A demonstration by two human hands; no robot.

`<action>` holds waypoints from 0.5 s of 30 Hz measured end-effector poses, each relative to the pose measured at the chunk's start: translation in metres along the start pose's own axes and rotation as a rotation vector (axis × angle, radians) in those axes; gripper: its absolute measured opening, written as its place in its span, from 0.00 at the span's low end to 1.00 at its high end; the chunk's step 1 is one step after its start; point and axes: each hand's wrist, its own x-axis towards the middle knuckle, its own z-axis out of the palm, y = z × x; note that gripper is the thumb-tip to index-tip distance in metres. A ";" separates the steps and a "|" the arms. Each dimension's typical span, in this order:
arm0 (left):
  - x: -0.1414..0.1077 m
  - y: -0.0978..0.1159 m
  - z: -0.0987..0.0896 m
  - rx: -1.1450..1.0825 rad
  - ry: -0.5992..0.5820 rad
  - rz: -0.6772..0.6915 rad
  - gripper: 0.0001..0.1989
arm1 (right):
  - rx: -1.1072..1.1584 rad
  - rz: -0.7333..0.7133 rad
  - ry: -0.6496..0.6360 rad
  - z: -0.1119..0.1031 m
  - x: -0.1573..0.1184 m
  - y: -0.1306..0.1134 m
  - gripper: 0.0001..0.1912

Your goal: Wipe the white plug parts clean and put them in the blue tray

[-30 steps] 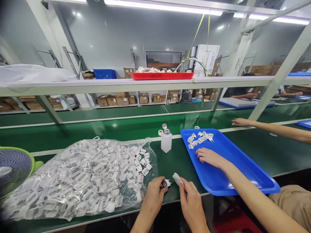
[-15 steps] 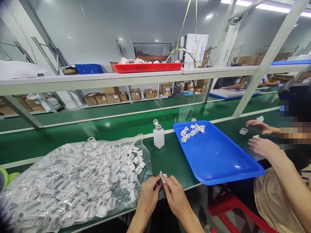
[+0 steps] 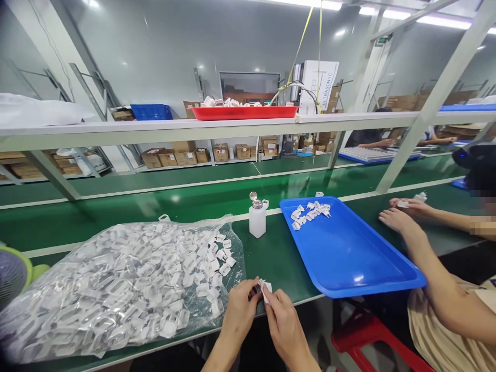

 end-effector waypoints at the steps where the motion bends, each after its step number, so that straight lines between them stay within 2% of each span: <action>1: 0.000 0.000 0.001 -0.002 0.000 -0.014 0.19 | 0.006 0.013 0.003 -0.002 -0.005 0.000 0.22; 4: 0.002 -0.001 0.002 -0.008 -0.006 -0.058 0.22 | 0.031 0.100 0.060 -0.013 -0.016 0.002 0.20; 9: 0.004 0.000 0.001 -0.055 0.003 -0.094 0.17 | 0.077 0.305 0.274 -0.030 -0.022 0.007 0.26; 12: 0.002 0.006 0.001 -0.130 0.007 -0.092 0.13 | 0.158 0.350 0.305 -0.033 -0.018 0.002 0.28; 15: -0.003 0.016 0.002 -0.256 0.007 -0.105 0.16 | 0.302 0.392 0.323 -0.029 -0.014 -0.014 0.29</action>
